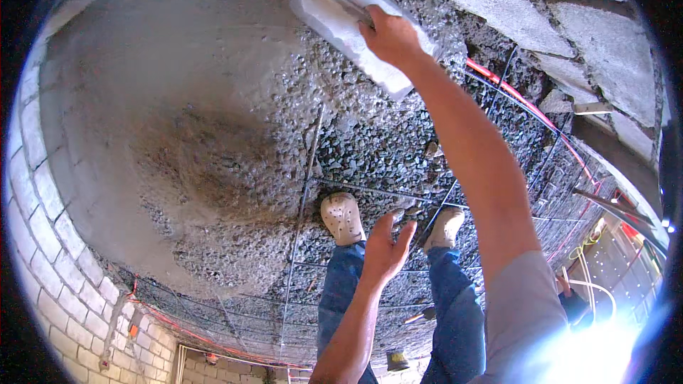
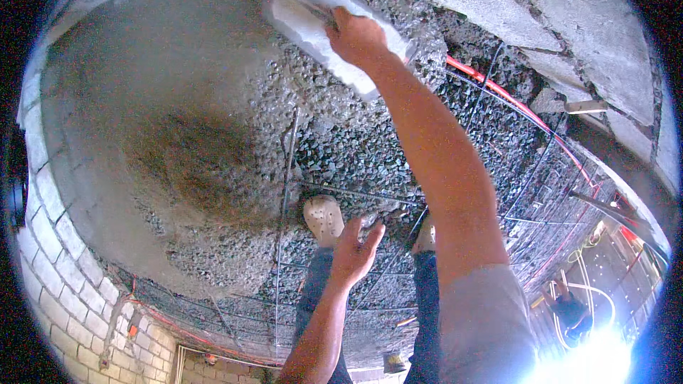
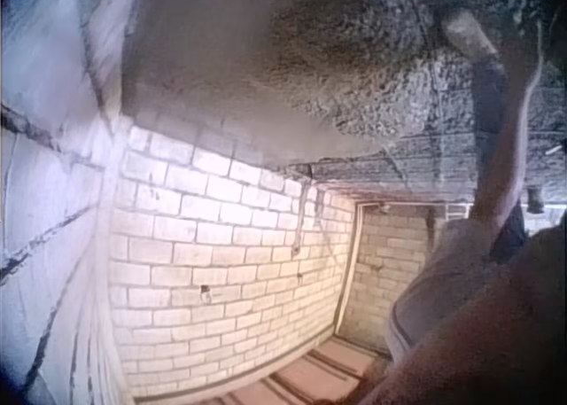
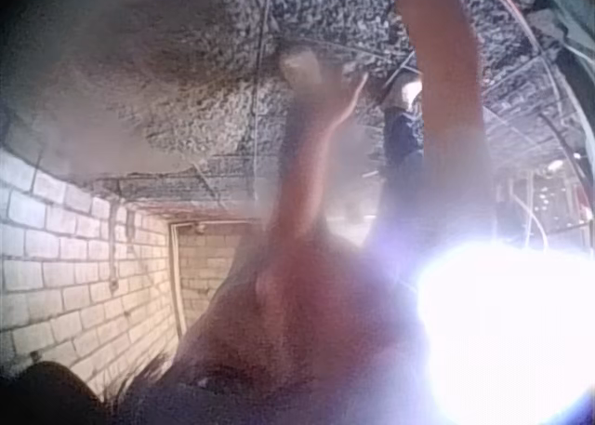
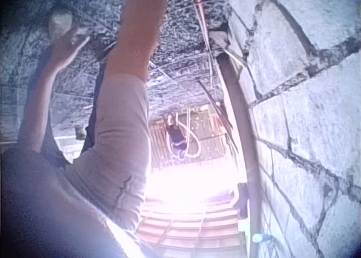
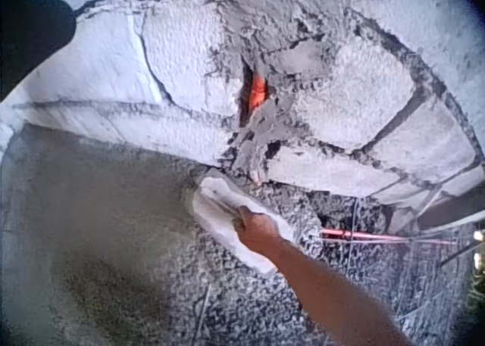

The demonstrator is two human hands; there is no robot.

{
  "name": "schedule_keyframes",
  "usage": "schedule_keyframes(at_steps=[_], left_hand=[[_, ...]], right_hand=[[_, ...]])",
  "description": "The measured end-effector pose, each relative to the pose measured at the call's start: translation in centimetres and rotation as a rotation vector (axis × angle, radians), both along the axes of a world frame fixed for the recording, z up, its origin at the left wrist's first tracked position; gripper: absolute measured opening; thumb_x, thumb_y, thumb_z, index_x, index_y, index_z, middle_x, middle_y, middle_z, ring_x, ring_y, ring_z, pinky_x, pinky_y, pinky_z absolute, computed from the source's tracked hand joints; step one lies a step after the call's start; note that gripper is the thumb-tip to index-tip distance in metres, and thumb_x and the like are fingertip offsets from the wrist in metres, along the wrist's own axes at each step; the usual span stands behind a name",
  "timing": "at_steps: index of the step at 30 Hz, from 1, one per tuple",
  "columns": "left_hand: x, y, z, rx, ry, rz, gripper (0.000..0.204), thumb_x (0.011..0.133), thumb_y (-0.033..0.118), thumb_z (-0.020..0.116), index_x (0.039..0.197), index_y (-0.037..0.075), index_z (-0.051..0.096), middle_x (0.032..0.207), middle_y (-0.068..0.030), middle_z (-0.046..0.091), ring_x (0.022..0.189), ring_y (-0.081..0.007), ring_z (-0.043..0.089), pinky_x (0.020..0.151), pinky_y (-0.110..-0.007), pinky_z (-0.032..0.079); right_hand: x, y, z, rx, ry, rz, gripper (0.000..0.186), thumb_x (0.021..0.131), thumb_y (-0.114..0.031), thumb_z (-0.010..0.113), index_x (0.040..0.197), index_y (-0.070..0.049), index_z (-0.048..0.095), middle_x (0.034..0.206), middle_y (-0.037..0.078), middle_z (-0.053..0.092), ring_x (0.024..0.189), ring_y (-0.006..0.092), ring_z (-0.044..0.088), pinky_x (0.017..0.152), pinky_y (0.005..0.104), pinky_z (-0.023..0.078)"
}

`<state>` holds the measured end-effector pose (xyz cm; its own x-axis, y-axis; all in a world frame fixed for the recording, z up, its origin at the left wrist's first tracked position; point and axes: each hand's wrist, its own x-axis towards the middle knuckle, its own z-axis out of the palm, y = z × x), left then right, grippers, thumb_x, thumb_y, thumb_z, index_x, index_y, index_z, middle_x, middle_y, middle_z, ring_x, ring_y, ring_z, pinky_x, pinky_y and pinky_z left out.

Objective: The person pours wet concrete from buckets onto the ground and smooths the concrete using a trowel.

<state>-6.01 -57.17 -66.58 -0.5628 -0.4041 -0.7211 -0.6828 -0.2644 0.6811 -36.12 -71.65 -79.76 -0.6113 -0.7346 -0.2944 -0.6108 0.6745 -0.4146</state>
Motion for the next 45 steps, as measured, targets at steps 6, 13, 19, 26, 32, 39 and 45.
schedule_keyframes(at_steps=[6,13,19,26,32,39,45], left_hand=[[-0.2,-1.3,0.4,0.062,-0.002,0.033,0.035,0.089,0.029,0.061,0.109,0.001,0.057,0.102,-0.0210,0.061,0.097,-0.0353,0.059,0.083,-0.040,0.046],[0.3,-0.5,-0.3,0.023,-0.033,-0.014,0.038,0.089,0.029,0.061,0.114,0.001,0.057,0.105,-0.0226,0.061,0.099,-0.0389,0.058,0.086,-0.041,0.045],[0.0,-1.8,-0.1,0.058,-0.054,0.038,0.038,0.089,0.030,0.060,0.112,0.001,0.057,0.104,-0.0226,0.061,0.099,-0.0396,0.058,0.086,-0.042,0.045],[0.2,-1.9,0.0,0.006,0.012,0.050,0.037,0.092,0.032,0.059,0.111,0.001,0.054,0.102,-0.0182,0.063,0.095,-0.0288,0.062,0.081,-0.038,0.048],[-0.5,-1.7,0.1,0.083,-0.006,0.051,0.036,0.091,0.032,0.060,0.107,0.000,0.056,0.099,-0.0174,0.063,0.092,-0.0278,0.061,0.080,-0.037,0.047],[0.1,-1.1,-0.4,0.033,-0.027,0.036,0.036,0.091,0.033,0.060,0.105,0.000,0.056,0.093,-0.0169,0.062,0.085,-0.0248,0.059,0.077,-0.036,0.046],[-0.6,-0.9,0.2,0.021,-0.026,0.027,0.034,0.092,0.031,0.059,0.108,0.001,0.056,0.100,-0.0175,0.063,0.092,-0.0289,0.061,0.080,-0.039,0.046]], right_hand=[[3.6,4.6,0.0,-0.154,-0.045,-0.172,0.032,0.087,-0.031,0.057,0.109,-0.008,0.055,0.081,0.023,0.064,0.077,0.0432,0.062,0.069,0.0522,0.048],[3.9,-2.8,1.1,-0.125,-0.013,0.040,0.034,0.088,-0.032,0.054,0.113,-0.009,0.052,0.085,0.021,0.065,0.082,0.0421,0.062,0.073,0.0517,0.049],[1.0,-2.5,0.3,-0.008,0.023,-0.074,0.036,0.089,-0.036,0.053,0.113,-0.009,0.052,0.089,0.021,0.066,0.086,0.0415,0.062,0.076,0.0519,0.048],[3.4,6.8,1.5,-0.104,-0.018,-0.144,0.036,0.087,-0.032,0.057,0.114,-0.007,0.053,0.081,0.023,0.064,0.076,0.0417,0.063,0.068,0.0498,0.049],[2.6,5.6,0.9,-0.082,-0.068,-0.291,0.038,0.086,-0.029,0.057,0.116,-0.005,0.053,0.086,0.028,0.064,0.082,0.0451,0.062,0.074,0.0519,0.049],[5.0,4.9,1.5,-0.199,-0.143,-0.189,0.036,0.086,-0.030,0.058,0.109,-0.003,0.053,0.081,0.028,0.063,0.078,0.0463,0.061,0.071,0.0525,0.048],[3.9,3.2,-0.6,-0.187,-0.028,-0.149,0.039,0.085,-0.031,0.059,0.115,-0.005,0.054,0.079,0.025,0.064,0.076,0.0439,0.062,0.069,0.0497,0.049]])
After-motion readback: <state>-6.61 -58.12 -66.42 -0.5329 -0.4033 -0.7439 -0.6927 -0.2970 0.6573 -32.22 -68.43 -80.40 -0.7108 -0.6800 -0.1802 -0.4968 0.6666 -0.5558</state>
